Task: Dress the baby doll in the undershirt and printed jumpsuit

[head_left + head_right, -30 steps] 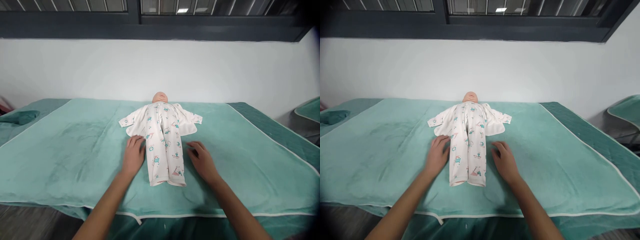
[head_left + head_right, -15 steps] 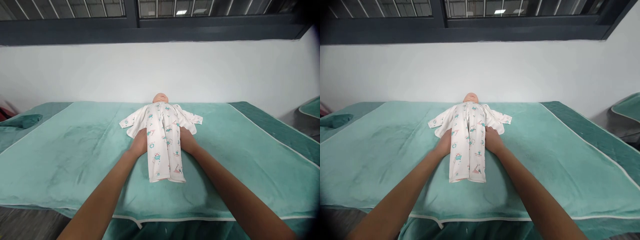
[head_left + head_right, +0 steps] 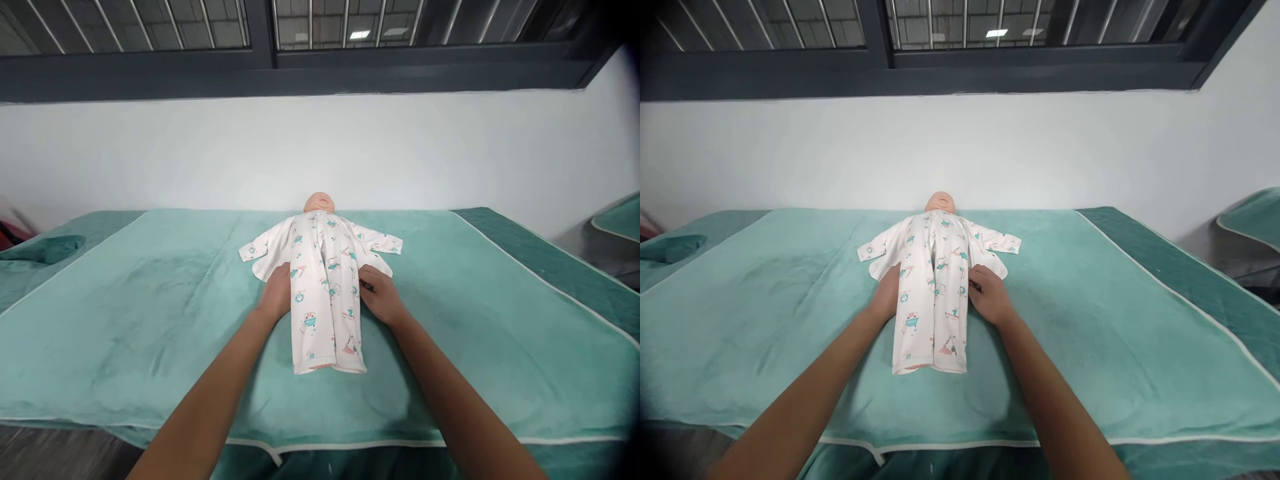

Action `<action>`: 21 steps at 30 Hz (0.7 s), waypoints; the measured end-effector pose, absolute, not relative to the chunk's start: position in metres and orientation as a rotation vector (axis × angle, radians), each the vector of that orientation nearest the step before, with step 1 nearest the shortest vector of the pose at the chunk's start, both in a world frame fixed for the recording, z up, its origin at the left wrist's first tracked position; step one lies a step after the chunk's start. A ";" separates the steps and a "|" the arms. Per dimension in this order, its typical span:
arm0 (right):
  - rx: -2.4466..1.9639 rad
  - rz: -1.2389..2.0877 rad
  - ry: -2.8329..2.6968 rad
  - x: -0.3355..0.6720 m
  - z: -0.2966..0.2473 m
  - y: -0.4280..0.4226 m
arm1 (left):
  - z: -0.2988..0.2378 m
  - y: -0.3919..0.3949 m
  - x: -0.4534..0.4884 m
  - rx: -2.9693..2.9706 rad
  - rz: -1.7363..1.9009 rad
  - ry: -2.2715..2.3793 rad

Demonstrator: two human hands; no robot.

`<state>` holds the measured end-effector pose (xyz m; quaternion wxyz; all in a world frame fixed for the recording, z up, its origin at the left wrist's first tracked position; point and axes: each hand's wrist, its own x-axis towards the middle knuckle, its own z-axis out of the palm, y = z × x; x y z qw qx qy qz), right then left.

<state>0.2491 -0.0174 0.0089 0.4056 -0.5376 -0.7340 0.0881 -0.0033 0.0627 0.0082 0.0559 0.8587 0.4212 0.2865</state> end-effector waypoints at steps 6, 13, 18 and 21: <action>-1.371 0.211 -1.885 0.246 0.006 -0.015 | 0.002 0.058 -0.014 2.896 0.849 1.269; -1.422 0.229 -1.876 0.247 0.007 -0.024 | -0.001 0.047 -0.023 2.739 1.047 1.154; -1.409 0.318 -1.777 0.253 0.007 -0.022 | -0.002 0.046 -0.026 2.388 1.302 1.370; -1.513 0.149 -1.585 0.264 0.002 -0.008 | -0.004 0.052 -0.028 2.037 1.468 1.602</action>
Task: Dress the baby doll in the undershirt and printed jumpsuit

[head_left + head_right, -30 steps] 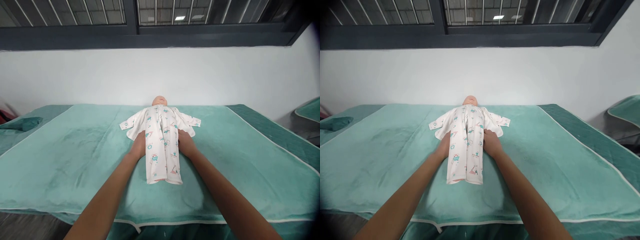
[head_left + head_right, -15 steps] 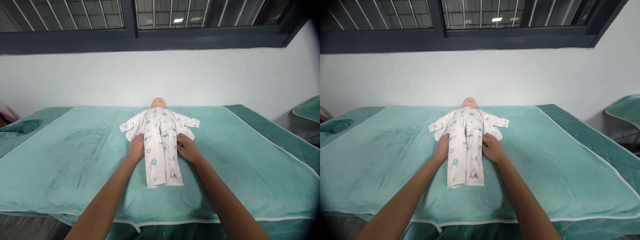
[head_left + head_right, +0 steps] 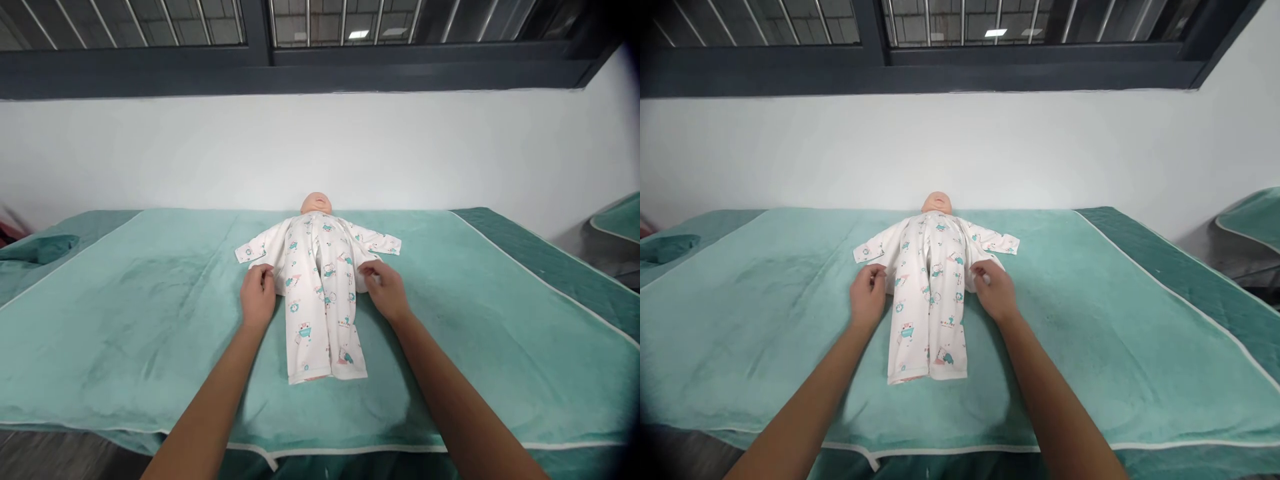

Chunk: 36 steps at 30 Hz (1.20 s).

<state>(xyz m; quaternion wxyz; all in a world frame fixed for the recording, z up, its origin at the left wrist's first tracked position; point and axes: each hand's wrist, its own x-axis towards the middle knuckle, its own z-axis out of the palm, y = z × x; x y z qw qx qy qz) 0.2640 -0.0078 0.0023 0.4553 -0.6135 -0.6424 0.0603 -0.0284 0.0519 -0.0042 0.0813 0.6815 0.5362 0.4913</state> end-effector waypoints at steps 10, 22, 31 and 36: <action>-2.014 0.240 -1.404 0.287 0.008 0.054 | -0.009 0.065 -0.031 1.847 1.418 1.900; -1.094 0.967 -0.949 0.288 0.028 0.047 | -0.014 0.068 -0.031 1.809 1.424 1.978; -1.166 0.874 -1.861 0.240 0.126 0.060 | -0.010 0.065 -0.027 1.825 1.371 2.000; -1.231 0.864 -1.946 0.230 0.134 0.076 | -0.012 0.063 -0.028 1.730 1.426 1.972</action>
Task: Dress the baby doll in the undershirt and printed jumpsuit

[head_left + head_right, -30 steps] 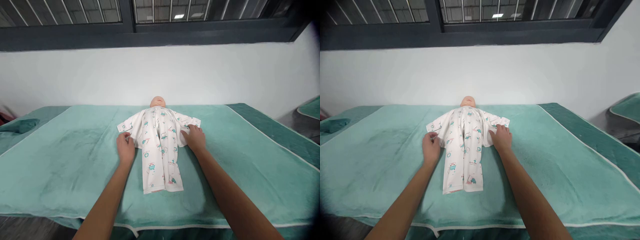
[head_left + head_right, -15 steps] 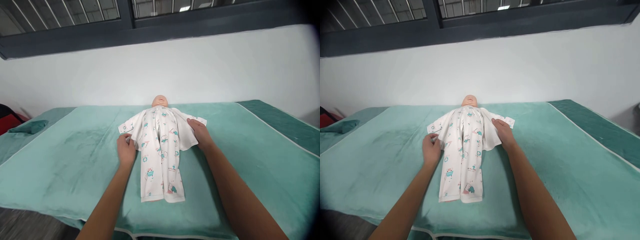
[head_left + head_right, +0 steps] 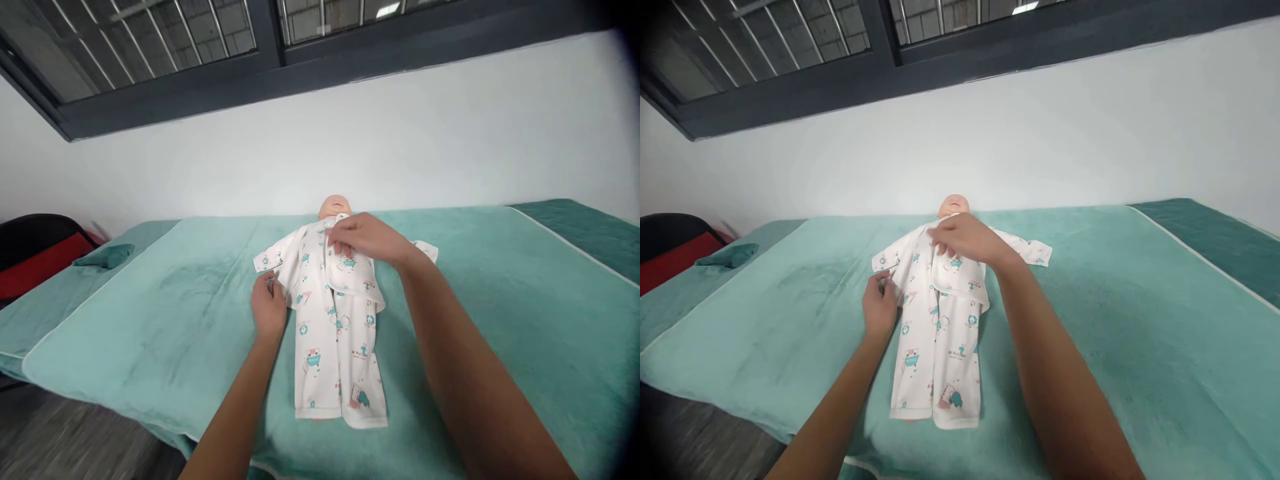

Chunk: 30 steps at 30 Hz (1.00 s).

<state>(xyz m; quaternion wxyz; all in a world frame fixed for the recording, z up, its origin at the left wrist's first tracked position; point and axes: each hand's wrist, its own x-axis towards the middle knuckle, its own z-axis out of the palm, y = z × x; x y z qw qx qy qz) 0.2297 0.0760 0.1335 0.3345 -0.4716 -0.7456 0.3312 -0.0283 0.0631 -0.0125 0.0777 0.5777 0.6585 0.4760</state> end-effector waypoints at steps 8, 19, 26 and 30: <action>-1.397 0.460 -1.618 0.213 0.058 0.105 | -0.010 0.069 -0.028 1.627 1.373 2.057; -1.270 0.563 -1.730 0.222 0.054 0.106 | 0.022 0.083 -0.018 0.882 1.337 1.531; -1.200 0.569 -1.672 0.224 0.050 0.109 | 0.023 0.085 -0.012 1.075 1.161 1.379; -1.212 0.576 -1.668 0.224 0.051 0.108 | 0.046 0.092 -0.005 1.059 1.422 1.355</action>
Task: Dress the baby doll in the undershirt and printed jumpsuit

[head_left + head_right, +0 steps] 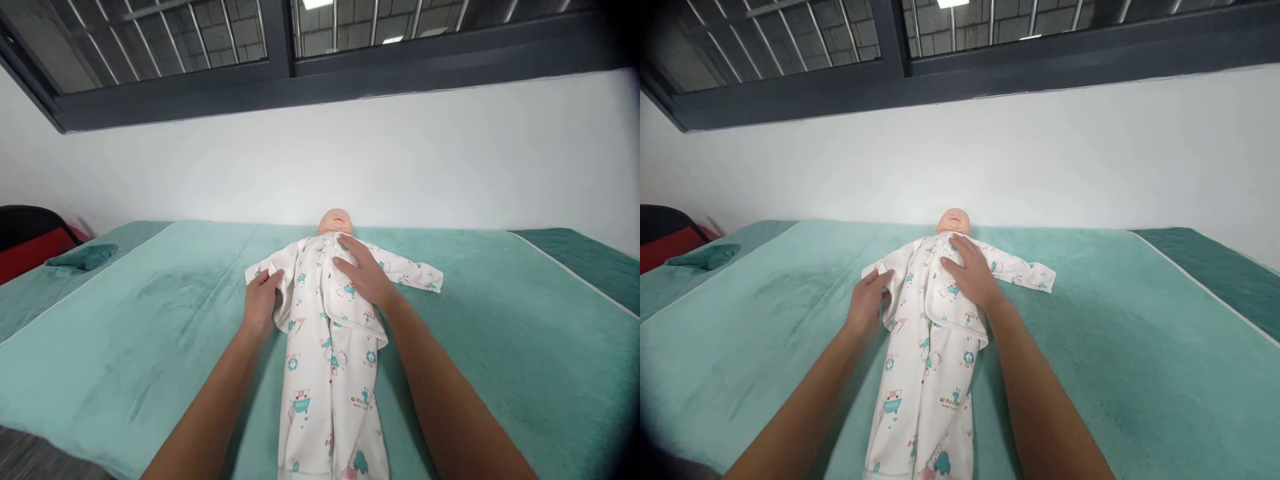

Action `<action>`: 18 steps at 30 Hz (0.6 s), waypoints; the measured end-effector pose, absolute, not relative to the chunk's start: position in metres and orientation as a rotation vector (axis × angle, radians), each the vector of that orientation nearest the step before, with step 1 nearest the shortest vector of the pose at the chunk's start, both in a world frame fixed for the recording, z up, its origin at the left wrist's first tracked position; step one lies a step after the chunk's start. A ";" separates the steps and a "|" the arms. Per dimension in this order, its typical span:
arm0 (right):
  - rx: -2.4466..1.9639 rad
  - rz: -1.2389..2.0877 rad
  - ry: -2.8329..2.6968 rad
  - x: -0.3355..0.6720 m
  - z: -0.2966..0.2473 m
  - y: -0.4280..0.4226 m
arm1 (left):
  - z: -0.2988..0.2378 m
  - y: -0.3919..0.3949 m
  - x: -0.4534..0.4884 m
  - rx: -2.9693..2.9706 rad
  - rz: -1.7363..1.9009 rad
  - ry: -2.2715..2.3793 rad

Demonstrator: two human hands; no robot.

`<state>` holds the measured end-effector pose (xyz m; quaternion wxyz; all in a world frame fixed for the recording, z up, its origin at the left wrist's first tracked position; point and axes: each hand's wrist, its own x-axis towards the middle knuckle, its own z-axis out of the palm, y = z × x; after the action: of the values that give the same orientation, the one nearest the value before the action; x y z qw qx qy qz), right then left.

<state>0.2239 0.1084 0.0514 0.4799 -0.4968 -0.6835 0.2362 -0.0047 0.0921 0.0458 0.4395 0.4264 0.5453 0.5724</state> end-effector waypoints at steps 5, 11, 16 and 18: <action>-1.211 0.614 -1.617 0.225 0.053 0.108 | 0.102 0.084 0.025 1.268 1.419 1.095; -1.159 0.598 -1.580 0.225 0.049 0.111 | 0.106 0.024 0.049 1.711 0.929 1.102; -1.123 0.463 -1.549 0.220 0.052 0.107 | 0.062 -0.016 0.028 1.828 1.241 1.254; -1.050 0.402 -1.627 0.219 0.054 0.105 | 0.047 -0.020 0.019 1.948 1.280 1.348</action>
<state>0.2186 0.1050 0.0545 0.5499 -0.4435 -0.6871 0.1697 0.0187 -0.0204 0.0473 0.2225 0.7053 0.4880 0.4634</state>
